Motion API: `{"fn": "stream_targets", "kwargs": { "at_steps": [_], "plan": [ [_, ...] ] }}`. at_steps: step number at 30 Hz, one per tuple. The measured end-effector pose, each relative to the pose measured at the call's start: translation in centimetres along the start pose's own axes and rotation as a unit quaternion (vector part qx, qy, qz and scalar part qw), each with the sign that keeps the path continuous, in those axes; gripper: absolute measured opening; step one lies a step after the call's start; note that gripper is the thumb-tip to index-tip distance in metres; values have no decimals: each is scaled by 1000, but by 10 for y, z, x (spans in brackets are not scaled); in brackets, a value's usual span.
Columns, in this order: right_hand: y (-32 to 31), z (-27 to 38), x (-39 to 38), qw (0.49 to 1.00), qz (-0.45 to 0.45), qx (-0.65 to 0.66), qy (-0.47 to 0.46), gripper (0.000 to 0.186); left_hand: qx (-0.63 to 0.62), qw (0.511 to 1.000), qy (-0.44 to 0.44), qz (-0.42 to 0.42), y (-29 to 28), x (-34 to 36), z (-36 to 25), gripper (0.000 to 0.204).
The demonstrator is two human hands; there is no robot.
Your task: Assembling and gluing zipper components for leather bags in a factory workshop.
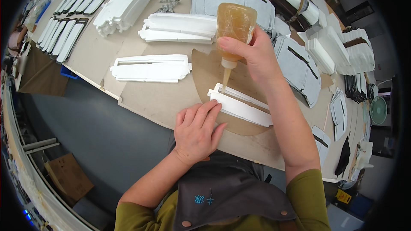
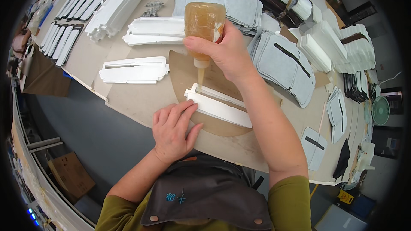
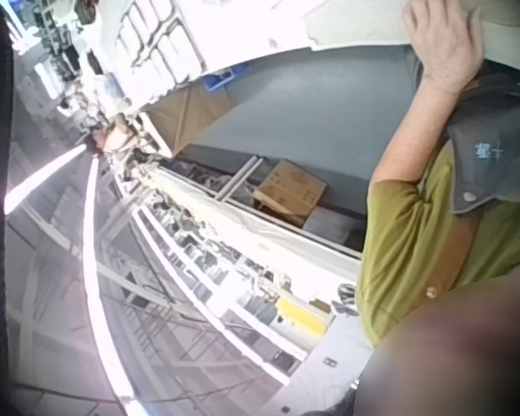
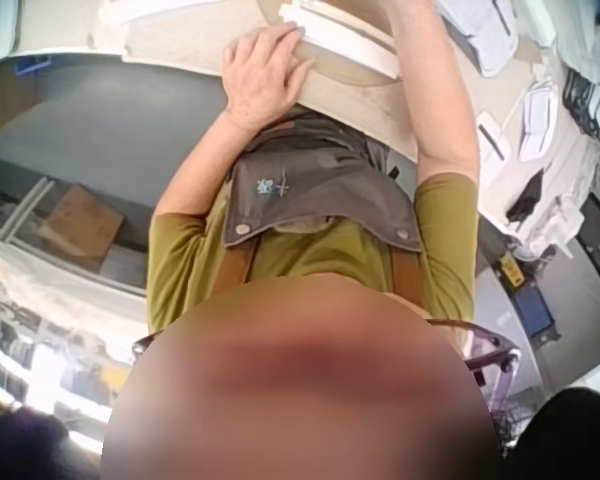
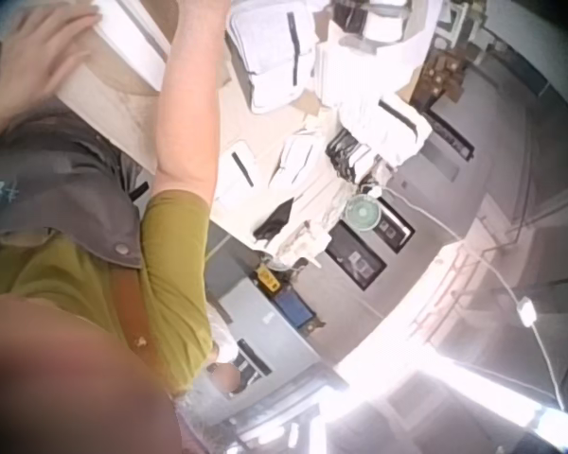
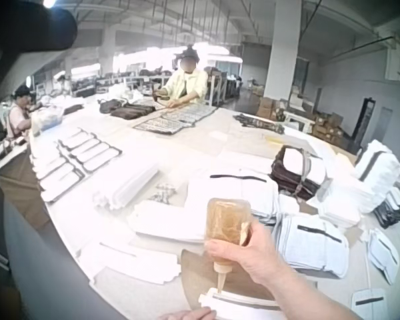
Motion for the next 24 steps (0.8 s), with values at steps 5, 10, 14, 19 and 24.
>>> {"fn": "stream_targets", "kwargs": {
  "at_steps": [5, 10, 14, 19, 24],
  "plan": [
    [-16, 0, -1, 987, 8, 158, 20, 53, -2, 1000, -1, -7, 1, -1, 1, 50],
    [-17, -5, -4, 990, -40, 137, -8, 55, -1, 1000, -6, 1, 0, 1, 0, 49],
    [0, -2, -2, 996, -27, 74, -45, 55, 3, 1000, -4, 0, 1, 1, 0, 48],
    [0, 2, -3, 997, -27, 40, -59, 54, 2, 1000, -4, 1, 1, 1, -1, 48],
    [-7, -1, -5, 999, 22, -1, -23, 55, -2, 1000, -8, 3, 1, 0, 0, 48]
  ]
}}
Point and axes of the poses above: each hand's wrist, its own x-axis towards the middle knuckle, its own y-axis out of the palm, z = x × y, the point moved 9 cm from there along x, towards the middle knuckle, and after that the axes turned 8 degrees about z, right-handed, at the moved point
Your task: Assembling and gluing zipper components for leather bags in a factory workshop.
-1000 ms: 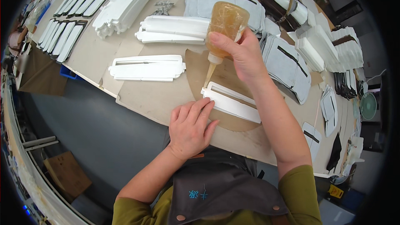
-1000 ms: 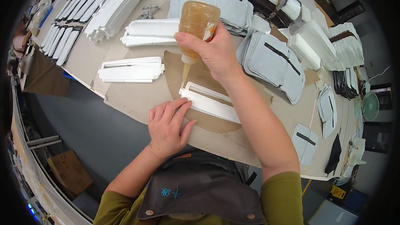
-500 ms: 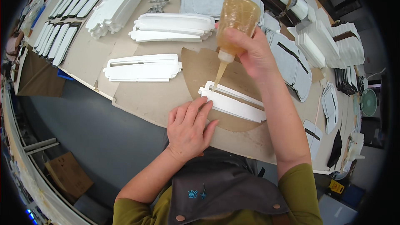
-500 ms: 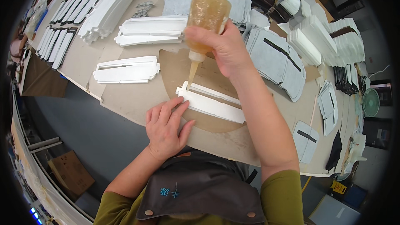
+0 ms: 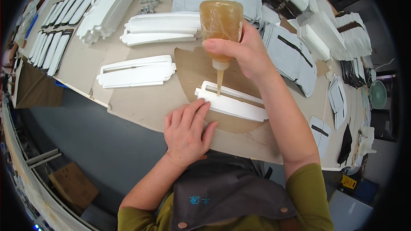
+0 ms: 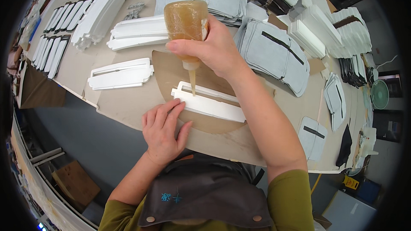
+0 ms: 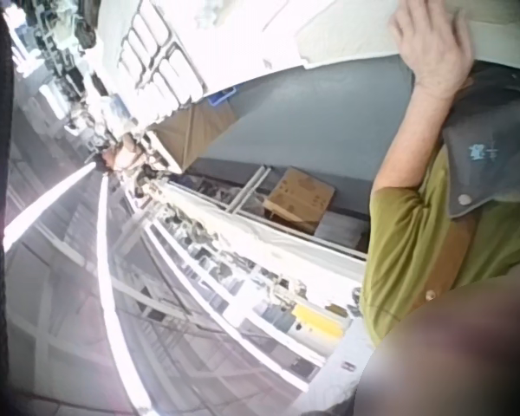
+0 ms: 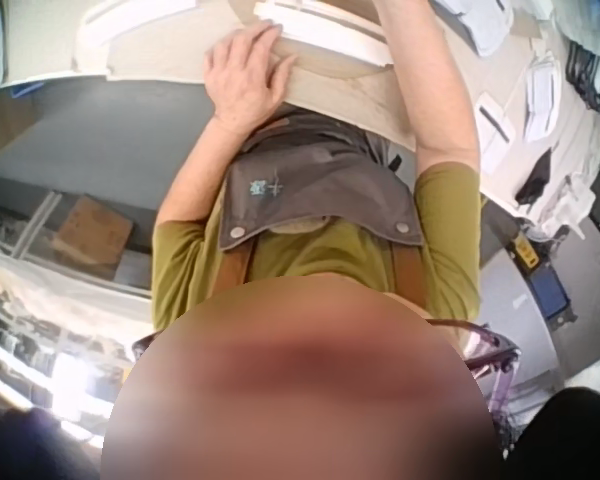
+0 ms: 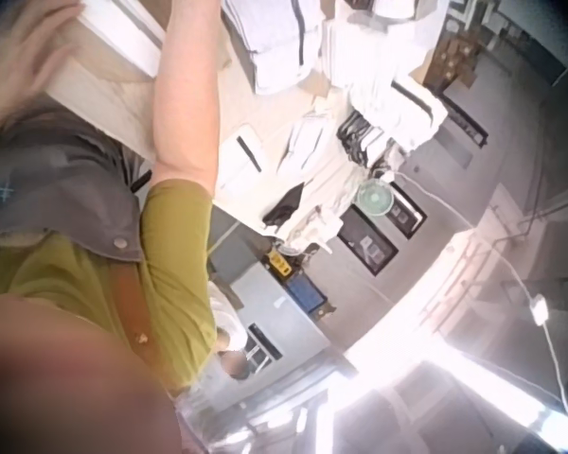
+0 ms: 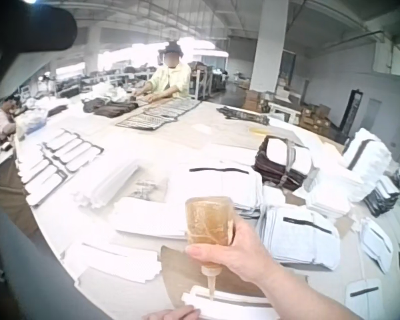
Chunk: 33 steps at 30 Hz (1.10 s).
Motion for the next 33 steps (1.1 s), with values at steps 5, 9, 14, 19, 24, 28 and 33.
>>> {"fn": "stream_targets", "kwargs": {
  "at_steps": [5, 9, 14, 19, 24, 28, 33],
  "plan": [
    [3, -5, 3, 999, -26, 35, -16, 53, 8, 1000, 4, 4, 1, 2, -1, 50],
    [0, -4, 0, 999, -8, 30, -9, 53, 8, 1000, 5, 6, 1, 2, -1, 50],
    [-16, -4, -13, 1000, -7, 18, 20, 60, 11, 1000, 7, 7, 2, 2, -2, 48],
    [-31, -6, -26, 1000, -1, 13, 28, 60, 20, 1000, 6, 3, 2, 2, -3, 45],
    [-45, -9, -41, 998, 8, 21, 53, 57, 43, 999, 8, 8, 2, 3, -4, 41],
    [-57, -7, -54, 997, 4, -2, 71, 61, 33, 999, 2, 24, 5, 4, -4, 42],
    [-78, -2, -72, 995, 17, -58, 79, 61, 33, 999, 8, 28, 5, 5, -6, 42]
  ]
}}
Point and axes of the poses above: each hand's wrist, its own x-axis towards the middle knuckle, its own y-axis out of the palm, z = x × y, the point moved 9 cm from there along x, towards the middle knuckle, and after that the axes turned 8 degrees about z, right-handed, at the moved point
